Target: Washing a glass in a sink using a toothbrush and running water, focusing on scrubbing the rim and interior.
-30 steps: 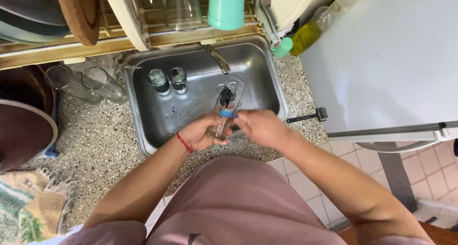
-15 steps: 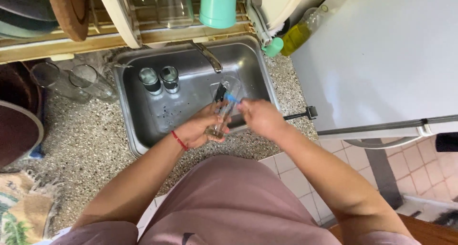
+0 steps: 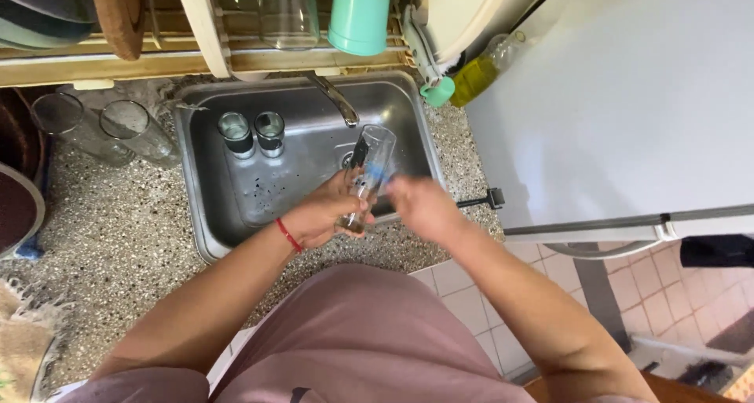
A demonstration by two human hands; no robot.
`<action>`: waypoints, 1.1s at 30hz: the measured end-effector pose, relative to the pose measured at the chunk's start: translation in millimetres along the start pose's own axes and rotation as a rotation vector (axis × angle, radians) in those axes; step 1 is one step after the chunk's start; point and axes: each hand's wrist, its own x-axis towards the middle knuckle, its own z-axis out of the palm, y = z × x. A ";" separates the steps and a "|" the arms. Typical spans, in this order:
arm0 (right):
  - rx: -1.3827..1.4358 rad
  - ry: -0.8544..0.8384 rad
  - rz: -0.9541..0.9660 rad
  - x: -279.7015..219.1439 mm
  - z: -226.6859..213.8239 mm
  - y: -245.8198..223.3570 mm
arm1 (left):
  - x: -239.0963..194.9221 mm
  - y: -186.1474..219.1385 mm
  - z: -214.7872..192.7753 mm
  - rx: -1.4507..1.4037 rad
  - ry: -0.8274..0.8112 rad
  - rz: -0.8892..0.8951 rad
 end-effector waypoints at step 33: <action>-0.144 0.027 0.121 2.0 -12.1 -1.8 | -25.6 37.0 35.3 0.534 0.265 -0.011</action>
